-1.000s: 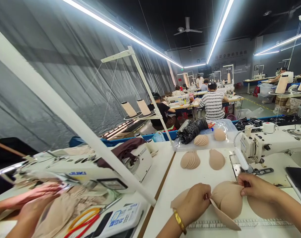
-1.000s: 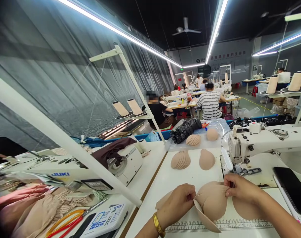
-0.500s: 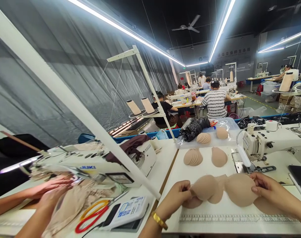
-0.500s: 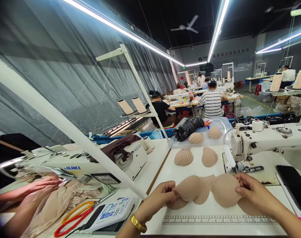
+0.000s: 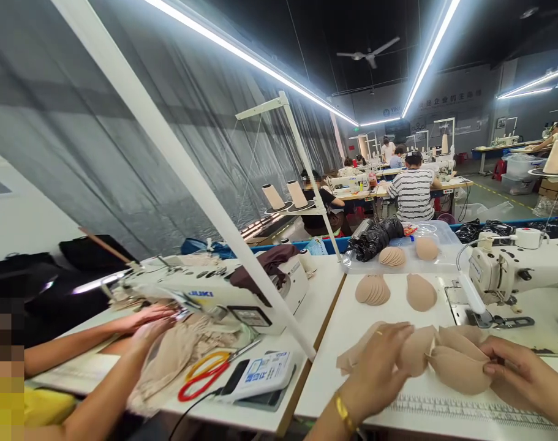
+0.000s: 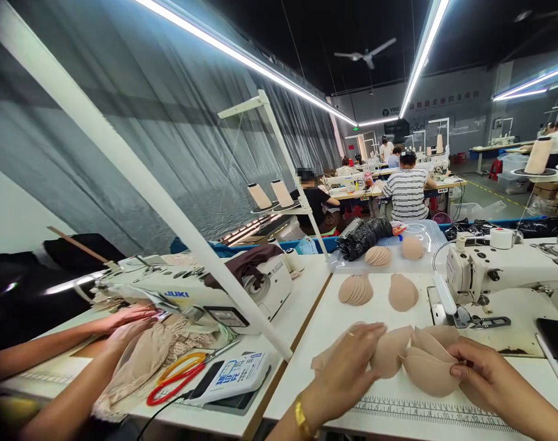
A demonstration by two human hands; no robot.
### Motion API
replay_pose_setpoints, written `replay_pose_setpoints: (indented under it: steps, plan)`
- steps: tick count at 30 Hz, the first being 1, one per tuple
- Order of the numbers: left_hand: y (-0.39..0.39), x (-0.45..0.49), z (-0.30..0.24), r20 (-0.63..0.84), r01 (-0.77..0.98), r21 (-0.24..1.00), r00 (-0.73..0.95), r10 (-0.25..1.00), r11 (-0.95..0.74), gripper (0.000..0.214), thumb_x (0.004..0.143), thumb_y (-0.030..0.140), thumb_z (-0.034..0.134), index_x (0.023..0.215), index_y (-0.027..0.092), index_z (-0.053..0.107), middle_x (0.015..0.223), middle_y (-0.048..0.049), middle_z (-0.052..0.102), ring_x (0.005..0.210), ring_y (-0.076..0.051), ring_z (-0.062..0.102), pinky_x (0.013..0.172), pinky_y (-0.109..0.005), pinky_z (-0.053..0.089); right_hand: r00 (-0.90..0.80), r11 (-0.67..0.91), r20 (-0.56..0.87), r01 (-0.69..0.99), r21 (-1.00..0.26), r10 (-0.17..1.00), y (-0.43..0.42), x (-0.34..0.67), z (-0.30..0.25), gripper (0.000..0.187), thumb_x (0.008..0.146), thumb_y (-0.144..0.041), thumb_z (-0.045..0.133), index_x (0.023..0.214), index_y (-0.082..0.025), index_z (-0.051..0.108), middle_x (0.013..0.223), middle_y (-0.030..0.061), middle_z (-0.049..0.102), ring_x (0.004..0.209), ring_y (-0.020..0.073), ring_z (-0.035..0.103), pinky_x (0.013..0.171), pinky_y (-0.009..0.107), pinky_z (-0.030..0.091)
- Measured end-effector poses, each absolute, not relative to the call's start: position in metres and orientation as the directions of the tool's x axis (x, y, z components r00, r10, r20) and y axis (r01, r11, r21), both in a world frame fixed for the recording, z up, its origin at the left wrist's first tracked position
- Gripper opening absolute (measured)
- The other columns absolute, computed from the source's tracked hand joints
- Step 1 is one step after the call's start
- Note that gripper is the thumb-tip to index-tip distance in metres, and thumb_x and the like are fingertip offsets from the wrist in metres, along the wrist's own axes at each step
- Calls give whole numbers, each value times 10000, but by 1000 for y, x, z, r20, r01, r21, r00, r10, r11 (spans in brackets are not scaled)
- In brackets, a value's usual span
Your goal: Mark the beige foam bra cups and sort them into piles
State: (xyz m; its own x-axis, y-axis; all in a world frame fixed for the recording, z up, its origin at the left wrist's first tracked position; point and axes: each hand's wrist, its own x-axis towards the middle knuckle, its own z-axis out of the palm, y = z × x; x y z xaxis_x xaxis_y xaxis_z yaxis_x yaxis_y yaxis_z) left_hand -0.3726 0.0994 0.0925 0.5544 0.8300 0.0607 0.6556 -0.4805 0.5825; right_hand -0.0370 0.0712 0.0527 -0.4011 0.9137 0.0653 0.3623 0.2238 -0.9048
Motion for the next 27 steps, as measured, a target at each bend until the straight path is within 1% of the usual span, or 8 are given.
replay_pose_setpoints:
  steps: [2,4,6,8,11,20,24,27]
  plan:
    - [112,-345,86,-33,575,590,718,695,-567,945,805,203,822,1636,194,372,1740,-131,343,1618,-314,264,1340,-484,194,-436,312,114,416,-854,893,66,-40,60,338,1070,-534,508,1026,-315,762,989,45,734,947,278,678,855,355,493]
    - [125,-328,81,-71,533,617,771,633,-579,1045,735,221,892,1641,189,371,1730,-159,355,1613,-353,278,1322,-509,234,-456,353,135,435,-828,879,61,-41,63,355,1082,-519,486,988,-308,756,946,44,727,903,268,679,819,352,493]
    - [133,-320,79,-67,536,651,745,664,-536,834,759,229,868,1529,224,547,1568,-142,589,1469,-360,503,1229,-486,377,-430,334,136,429,-839,893,58,-39,58,350,1083,-509,486,991,-302,753,967,49,734,926,268,684,836,353,500]
    - [135,-320,79,-59,556,677,695,717,-483,439,829,244,802,1264,238,741,1257,-89,777,1189,-317,689,1049,-412,498,-353,273,127,403,-874,927,58,-36,49,320,1060,-514,526,1011,-299,757,1006,51,754,967,273,692,873,350,510]
    - [129,-325,79,-51,557,703,660,750,-442,94,877,264,737,938,228,798,957,-32,806,918,-245,714,841,-316,505,-224,180,100,374,-910,970,59,-32,32,293,998,-527,598,1018,-282,758,993,48,777,948,276,705,874,345,534]
    - [116,-333,73,-58,546,773,567,821,-323,198,876,278,629,692,205,638,723,9,669,744,-193,573,703,-297,401,-25,55,49,379,-924,998,61,-31,14,336,923,-551,642,1061,-269,762,1034,57,826,998,292,754,901,357,581]
    - [112,-335,68,-55,533,801,519,853,-273,169,839,238,612,679,204,569,692,25,562,726,-179,497,690,-307,346,82,18,54,387,-922,995,59,-28,11,428,866,-666,663,1019,-279,763,1003,69,829,981,314,757,890,384,604]
    - [109,-350,73,-61,495,842,481,875,-213,148,849,294,626,737,199,605,758,6,572,788,-192,510,727,-313,371,100,7,49,379,-926,994,51,-13,6,449,889,-698,628,988,-282,764,953,65,827,911,305,767,812,372,632]
